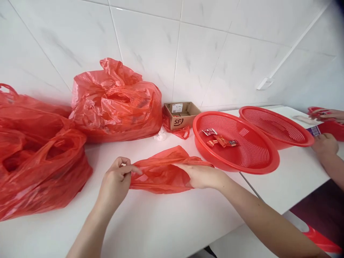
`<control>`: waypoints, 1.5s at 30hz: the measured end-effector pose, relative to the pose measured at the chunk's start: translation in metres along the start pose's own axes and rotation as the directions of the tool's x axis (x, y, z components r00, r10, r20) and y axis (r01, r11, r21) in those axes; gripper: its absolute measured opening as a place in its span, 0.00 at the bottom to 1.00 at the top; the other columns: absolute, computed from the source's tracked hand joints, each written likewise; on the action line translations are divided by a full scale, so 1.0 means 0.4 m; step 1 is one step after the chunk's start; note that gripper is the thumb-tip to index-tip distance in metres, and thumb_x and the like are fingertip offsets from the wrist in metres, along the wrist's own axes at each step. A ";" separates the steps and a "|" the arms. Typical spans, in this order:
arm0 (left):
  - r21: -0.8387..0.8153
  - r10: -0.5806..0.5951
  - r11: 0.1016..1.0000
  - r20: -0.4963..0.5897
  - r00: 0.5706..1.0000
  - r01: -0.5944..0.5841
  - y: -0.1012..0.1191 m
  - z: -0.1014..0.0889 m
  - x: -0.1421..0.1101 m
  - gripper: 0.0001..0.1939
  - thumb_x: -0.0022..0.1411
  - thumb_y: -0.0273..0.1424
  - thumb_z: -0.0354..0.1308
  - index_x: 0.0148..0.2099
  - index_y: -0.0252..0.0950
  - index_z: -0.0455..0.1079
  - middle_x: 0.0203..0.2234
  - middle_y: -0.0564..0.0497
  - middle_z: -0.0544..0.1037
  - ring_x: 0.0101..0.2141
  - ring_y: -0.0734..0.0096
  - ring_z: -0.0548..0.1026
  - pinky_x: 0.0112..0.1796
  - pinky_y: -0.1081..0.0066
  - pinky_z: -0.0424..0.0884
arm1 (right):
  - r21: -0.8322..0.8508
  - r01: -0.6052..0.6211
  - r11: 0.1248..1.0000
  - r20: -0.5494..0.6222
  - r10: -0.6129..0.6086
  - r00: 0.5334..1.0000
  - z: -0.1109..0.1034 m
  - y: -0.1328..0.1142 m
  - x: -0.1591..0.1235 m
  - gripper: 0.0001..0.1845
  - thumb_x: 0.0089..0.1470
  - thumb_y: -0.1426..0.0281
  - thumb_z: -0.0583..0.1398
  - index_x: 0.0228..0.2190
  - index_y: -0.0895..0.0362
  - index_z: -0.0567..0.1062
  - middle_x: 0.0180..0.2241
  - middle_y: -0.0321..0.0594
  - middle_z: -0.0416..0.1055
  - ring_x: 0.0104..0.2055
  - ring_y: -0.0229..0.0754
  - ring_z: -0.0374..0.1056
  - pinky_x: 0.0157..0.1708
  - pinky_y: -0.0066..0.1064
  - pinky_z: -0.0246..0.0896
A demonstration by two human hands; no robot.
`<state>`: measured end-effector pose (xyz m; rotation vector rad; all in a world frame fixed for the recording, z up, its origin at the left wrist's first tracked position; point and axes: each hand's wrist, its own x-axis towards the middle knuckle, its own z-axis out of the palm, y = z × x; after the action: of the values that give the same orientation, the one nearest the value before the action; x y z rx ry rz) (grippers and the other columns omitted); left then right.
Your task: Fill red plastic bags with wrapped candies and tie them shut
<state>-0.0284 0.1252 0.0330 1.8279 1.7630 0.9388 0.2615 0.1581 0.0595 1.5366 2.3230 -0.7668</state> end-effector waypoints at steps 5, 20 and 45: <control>0.428 0.081 0.904 -0.183 0.980 0.006 0.024 0.035 -0.009 0.20 0.65 0.36 0.44 0.55 0.38 0.67 0.55 0.40 0.63 0.35 0.64 0.73 0.27 0.70 0.62 | 0.022 0.108 0.994 0.046 -0.108 0.993 -0.043 -0.027 -0.021 0.52 0.47 0.75 0.60 0.66 0.35 0.44 0.43 0.35 0.76 0.21 0.36 0.67 0.22 0.28 0.54; -0.197 -0.134 0.962 0.265 0.955 0.190 0.013 0.028 -0.001 0.21 0.54 0.34 0.53 0.50 0.41 0.73 0.41 0.49 0.72 0.34 0.67 0.74 0.30 0.71 0.69 | -0.236 0.568 0.789 -0.173 -0.609 0.774 0.011 -0.020 0.024 0.12 0.58 0.71 0.59 0.43 0.55 0.79 0.41 0.41 0.78 0.45 0.44 0.71 0.52 0.40 0.59; 0.350 -0.136 0.927 -0.026 0.990 0.136 -0.010 0.043 0.010 0.35 0.62 0.40 0.47 0.68 0.36 0.48 0.61 0.37 0.62 0.52 0.42 0.71 0.43 0.53 0.71 | 0.088 0.547 0.833 -0.077 -0.541 0.837 0.045 -0.057 -0.070 0.37 0.47 0.52 0.67 0.57 0.50 0.70 0.66 0.46 0.52 0.68 0.56 0.47 0.63 0.47 0.49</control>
<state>-0.0190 0.1322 0.0193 1.8770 2.1378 0.5985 0.2510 0.1195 0.0643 0.9163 2.8379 -0.9990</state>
